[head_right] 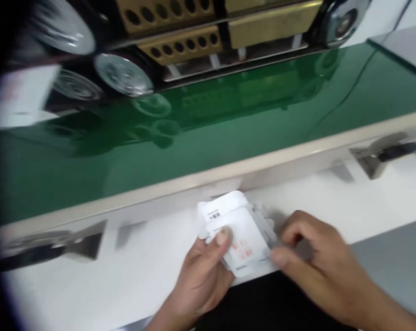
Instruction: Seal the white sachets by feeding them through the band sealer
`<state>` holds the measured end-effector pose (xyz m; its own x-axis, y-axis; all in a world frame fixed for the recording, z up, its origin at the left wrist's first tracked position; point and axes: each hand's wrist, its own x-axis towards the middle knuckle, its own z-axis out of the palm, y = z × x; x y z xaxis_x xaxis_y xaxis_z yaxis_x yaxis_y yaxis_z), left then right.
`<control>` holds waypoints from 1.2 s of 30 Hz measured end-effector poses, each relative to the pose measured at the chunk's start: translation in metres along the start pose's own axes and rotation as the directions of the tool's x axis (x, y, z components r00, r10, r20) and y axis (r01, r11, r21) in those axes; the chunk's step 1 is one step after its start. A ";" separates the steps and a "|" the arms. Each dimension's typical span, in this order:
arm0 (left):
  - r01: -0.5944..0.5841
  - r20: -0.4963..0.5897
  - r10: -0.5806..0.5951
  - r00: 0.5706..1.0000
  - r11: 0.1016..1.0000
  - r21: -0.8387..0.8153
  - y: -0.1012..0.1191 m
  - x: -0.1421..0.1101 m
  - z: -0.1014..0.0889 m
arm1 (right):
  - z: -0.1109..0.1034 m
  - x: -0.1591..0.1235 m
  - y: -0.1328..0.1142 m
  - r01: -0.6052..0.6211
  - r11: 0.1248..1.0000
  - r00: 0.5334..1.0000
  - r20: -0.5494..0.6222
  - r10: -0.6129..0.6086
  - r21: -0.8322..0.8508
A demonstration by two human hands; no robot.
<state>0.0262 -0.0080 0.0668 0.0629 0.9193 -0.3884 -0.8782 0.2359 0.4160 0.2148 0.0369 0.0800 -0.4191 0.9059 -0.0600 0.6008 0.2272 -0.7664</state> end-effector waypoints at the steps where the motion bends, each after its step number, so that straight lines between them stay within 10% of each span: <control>1: 0.003 -0.021 -0.003 1.000 1.000 0.006 0.000 0.000 0.000 | -0.003 0.007 -0.006 -0.012 1.000 0.999 0.051 0.012 -0.010; 11: -0.024 -0.146 0.034 0.989 0.997 0.069 -0.002 0.003 -0.001 | 0.018 0.015 -0.017 -0.289 0.921 0.952 0.183 0.247 0.260; 18: -0.020 -0.108 0.037 0.993 0.988 0.155 -0.002 0.006 0.005 | 0.028 0.017 -0.015 0.066 0.997 0.979 -0.194 -0.060 0.025; 26: 0.008 -0.204 0.003 0.979 0.999 0.053 0.000 0.004 0.002 | 0.030 0.023 -0.019 -0.158 0.985 0.987 -0.004 0.159 0.072; 36: 0.016 -0.392 0.007 0.920 0.998 0.054 -0.003 0.004 0.009 | 0.033 0.017 -0.012 -0.124 0.979 0.990 0.089 0.110 0.164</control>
<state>0.0332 -0.0021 0.0712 -0.1339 0.7236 -0.6771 -0.8504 0.2669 0.4535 0.1777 0.0379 0.0675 -0.4092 0.8901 -0.2007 0.5284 0.0518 -0.8474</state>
